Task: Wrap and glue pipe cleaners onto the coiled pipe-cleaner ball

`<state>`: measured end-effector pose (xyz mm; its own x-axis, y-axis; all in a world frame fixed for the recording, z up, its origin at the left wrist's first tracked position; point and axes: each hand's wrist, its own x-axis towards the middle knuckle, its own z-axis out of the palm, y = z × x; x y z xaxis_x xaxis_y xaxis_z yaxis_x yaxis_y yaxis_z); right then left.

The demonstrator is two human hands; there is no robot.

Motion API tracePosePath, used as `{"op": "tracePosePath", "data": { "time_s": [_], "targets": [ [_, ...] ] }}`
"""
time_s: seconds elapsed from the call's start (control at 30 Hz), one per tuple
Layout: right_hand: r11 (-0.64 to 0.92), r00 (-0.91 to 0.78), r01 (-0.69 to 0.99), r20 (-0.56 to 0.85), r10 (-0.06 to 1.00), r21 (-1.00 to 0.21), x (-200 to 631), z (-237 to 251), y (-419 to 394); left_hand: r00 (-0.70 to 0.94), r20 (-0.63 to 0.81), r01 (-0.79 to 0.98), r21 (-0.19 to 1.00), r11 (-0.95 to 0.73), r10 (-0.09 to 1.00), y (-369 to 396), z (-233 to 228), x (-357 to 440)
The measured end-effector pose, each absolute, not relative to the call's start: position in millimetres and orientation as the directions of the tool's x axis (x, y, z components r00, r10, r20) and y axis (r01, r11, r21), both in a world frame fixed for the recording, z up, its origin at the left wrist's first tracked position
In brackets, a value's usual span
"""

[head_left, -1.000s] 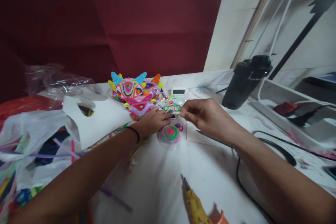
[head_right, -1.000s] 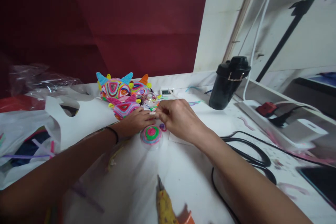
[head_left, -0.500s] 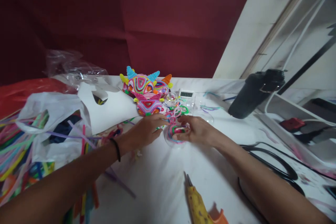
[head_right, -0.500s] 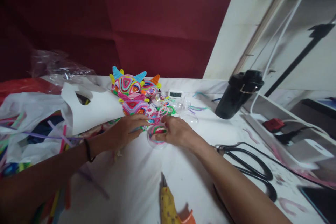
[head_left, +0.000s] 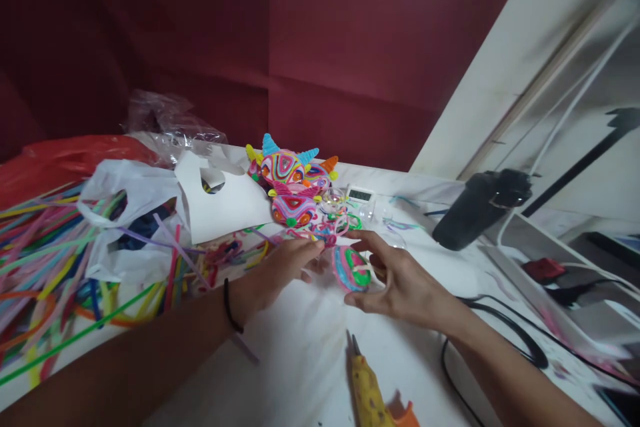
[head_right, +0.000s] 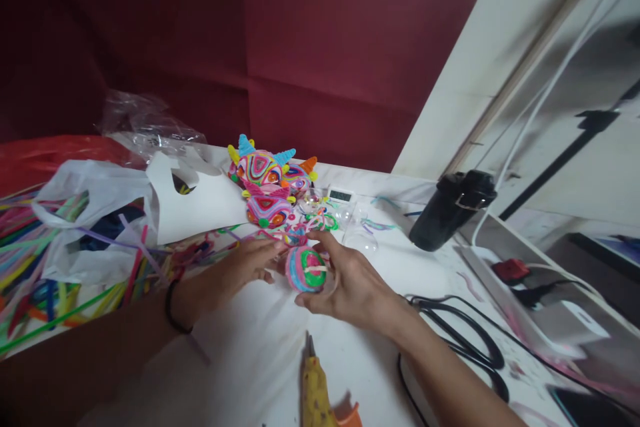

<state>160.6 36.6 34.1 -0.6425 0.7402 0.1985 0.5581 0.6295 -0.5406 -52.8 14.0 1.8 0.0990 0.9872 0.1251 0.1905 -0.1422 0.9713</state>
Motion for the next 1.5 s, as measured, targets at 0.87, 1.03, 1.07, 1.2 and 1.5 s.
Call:
{"op": "tracePosePath", "data": {
  "time_s": [0.87,1.03,1.07,1.2,1.5],
  "targets": [
    [0.729,-0.574,0.358,0.478,0.665,-0.584,184.1,53.7,27.8,0.181,0.223,0.189,0.948,-0.256,0.958,-2.1,27.6,-39.2],
    [0.768,-0.569,0.484,0.515,0.641,-0.42,186.5,43.9,34.6,0.152,0.205,0.172,0.958,-0.23,0.967,0.2,22.6,-46.0],
    [0.78,-0.582,0.496,0.52,0.625,-0.382,186.2,40.5,36.1,0.148,0.195,0.155,0.964,-0.218,0.969,0.2,20.9,-47.2],
    [0.832,-0.654,0.457,0.516,0.554,-0.314,177.7,23.2,41.4,0.14,0.142,0.056,0.987,-0.151,0.98,-1.4,15.9,-50.1],
    [0.901,-0.819,0.375,0.377,0.433,-0.22,174.3,18.7,38.0,0.039,-0.012,-0.086,0.996,0.015,0.999,-8.2,11.8,-50.5]
  ]
}}
